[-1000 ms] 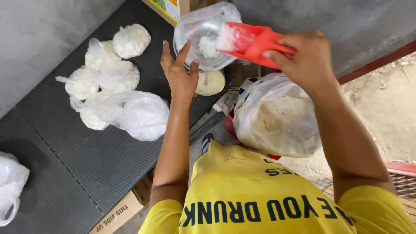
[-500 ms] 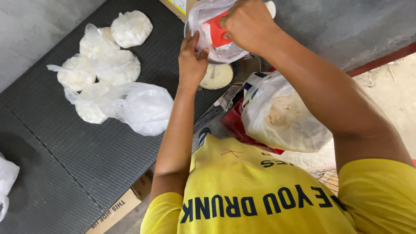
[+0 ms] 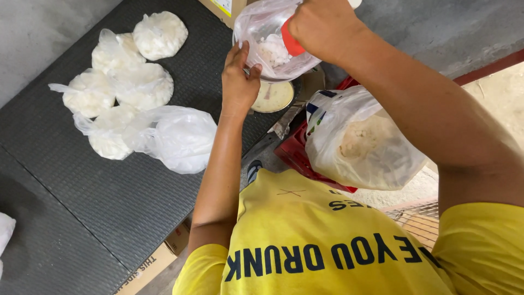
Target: Scooping salt from a large sack into individual plastic bags and tying them.
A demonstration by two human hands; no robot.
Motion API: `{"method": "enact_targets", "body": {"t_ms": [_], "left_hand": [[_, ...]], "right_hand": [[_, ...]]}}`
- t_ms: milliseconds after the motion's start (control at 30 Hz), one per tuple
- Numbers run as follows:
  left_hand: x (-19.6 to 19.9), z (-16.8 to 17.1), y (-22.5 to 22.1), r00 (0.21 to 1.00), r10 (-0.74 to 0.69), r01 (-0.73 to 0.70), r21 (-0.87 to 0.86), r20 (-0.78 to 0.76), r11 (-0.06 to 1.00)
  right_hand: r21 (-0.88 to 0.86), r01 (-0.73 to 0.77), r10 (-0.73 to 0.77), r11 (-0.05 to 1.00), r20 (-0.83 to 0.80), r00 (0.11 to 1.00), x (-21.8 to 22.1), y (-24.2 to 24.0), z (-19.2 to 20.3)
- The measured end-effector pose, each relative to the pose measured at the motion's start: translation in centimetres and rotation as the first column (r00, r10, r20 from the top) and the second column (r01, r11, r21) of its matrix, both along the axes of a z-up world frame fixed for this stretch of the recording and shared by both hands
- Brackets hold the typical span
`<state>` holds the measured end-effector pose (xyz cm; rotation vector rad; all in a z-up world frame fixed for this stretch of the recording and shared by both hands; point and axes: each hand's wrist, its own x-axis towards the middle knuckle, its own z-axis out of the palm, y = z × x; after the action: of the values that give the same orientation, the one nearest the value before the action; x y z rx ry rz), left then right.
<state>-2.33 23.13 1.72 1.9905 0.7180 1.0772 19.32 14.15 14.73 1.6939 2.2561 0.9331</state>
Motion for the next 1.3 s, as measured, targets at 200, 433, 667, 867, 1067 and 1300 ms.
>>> {"method": "enact_targets", "body": {"t_ms": [200, 433, 667, 867, 1067, 1300], "left_hand": [[0.3, 0.8, -0.4, 0.999, 0.008, -0.010, -0.049, -0.034, 0.999], [0.5, 1.3, -1.0, 0.998, -0.011, 0.009, -0.037, -0.065, 0.999], [0.0, 1.8, -1.1, 0.998, -0.018, 0.014, -0.065, -0.057, 0.998], [0.1, 2.6, -1.2, 0.996, 0.013, -0.023, -0.115, -0.088, 0.993], [0.6, 0.5, -1.4, 0.995, 0.041, -0.031, 0.105, -0.092, 0.994], [0.3, 3.8, -3.9, 0.991, 0.008, -0.025, -0.132, -0.131, 0.991]], "right_hand": [[0.051, -0.050, 0.057, 0.997, -0.155, 0.986, 0.3, -1.0, 0.3], [-0.033, 0.105, -0.108, 0.994, -0.111, 0.988, 1.8, -1.8, -0.2], [-0.024, 0.123, -0.125, 0.992, -0.208, 0.970, 2.0, -2.7, 0.9], [0.075, 0.070, -0.046, 0.995, -0.283, 0.958, 1.4, -4.5, 2.9], [0.048, 0.180, -0.148, 0.983, -0.383, 0.912, 3.1, -6.8, 1.2], [0.239, 0.207, 0.042, 0.949, -0.744, 0.666, 3.7, -12.8, -0.2]]}}
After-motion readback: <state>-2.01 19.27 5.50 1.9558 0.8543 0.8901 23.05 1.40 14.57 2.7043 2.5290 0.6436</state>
